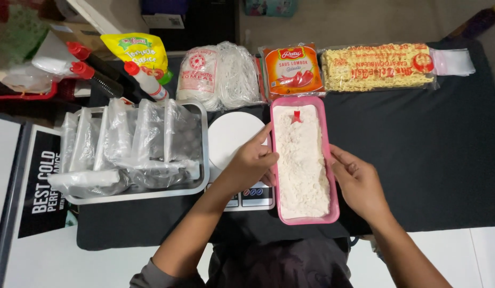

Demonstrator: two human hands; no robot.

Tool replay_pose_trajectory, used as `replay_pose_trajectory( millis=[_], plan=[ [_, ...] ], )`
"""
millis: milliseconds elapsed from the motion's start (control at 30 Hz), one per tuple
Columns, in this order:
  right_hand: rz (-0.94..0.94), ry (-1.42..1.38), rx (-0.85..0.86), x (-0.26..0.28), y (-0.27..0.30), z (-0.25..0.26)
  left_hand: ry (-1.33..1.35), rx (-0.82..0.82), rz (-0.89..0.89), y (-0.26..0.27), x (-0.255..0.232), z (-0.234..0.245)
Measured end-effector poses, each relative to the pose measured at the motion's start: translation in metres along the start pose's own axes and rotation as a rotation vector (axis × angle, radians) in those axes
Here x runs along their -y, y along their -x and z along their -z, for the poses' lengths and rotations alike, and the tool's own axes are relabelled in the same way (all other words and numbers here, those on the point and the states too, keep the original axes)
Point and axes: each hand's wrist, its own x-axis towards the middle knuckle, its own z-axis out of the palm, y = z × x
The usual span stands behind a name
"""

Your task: The person places small plastic bags containing dark round items into a metal tray, then uses a small measuring cup and a spoon to transfer white powder from a pink container into another small plastic bag.

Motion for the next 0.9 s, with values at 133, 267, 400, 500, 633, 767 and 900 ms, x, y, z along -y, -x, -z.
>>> replay_pose_trajectory(
  millis=[133, 267, 400, 500, 633, 767, 900],
  plan=[
    [0.008, 0.031, -0.024, -0.001, -0.003, -0.005, -0.074, -0.036, 0.007, -0.003, 0.001, -0.001],
    [0.041, 0.162, -0.065, -0.012, -0.009, 0.002, -0.201, -0.087, 0.023, -0.004, 0.001, -0.003],
    [0.161, 0.342, -0.169, -0.004, -0.023, 0.012, -0.587, -0.327, -0.120, 0.002, -0.010, 0.002],
    [0.342, 0.176, -0.114, -0.010, -0.057, 0.009, -0.871, -0.705, -0.834, -0.012, 0.009, 0.013],
    [0.449, 0.006, -0.049, -0.013, -0.083, -0.007, -1.212, -0.734, -0.859, -0.022, 0.003, 0.021],
    [0.451, -0.157, 0.035, -0.018, -0.076, -0.020, -1.257, -0.725, -0.662, -0.022, 0.011, 0.015],
    [0.432, -0.229, 0.032, -0.024, -0.075, -0.025, -1.291, -0.773, -0.689, -0.032, 0.021, 0.019]
  ],
)
